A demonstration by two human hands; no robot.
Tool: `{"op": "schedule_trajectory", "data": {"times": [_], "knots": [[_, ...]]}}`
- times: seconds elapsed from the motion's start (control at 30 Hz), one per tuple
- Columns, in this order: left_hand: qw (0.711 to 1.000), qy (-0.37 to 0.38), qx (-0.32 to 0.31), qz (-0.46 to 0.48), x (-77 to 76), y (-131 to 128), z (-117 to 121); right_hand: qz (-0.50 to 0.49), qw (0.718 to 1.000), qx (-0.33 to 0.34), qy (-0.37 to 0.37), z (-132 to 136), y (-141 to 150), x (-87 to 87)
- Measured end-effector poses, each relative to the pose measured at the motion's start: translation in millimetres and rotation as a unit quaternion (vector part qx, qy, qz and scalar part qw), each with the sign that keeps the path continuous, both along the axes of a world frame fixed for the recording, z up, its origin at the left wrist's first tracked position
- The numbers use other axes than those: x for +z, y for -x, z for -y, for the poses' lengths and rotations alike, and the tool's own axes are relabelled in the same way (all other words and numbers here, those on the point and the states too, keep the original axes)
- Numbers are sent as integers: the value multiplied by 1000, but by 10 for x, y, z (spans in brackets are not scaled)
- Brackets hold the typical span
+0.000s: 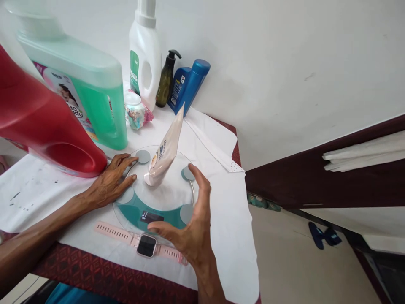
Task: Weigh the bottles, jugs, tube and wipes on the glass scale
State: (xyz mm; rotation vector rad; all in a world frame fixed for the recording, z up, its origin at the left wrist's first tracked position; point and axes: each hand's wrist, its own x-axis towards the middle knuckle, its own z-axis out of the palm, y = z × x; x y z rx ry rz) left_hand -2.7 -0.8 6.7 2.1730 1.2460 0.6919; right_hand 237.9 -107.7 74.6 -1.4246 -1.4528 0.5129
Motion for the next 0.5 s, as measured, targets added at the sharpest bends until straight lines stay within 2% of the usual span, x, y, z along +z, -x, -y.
{"op": "schedule_trajectory", "data": {"times": [0.1, 0.3, 0.5], "knots": [[1000, -8, 1, 10, -23, 8, 2, -28, 998, 38, 29, -156, 220, 77], [999, -9, 5, 32, -75, 4, 19, -77, 994, -37, 63, -496, 396, 49], [1000, -13, 7, 20, -62, -6, 39, -25, 992, 32, 123, -658, 402, 85]]}}
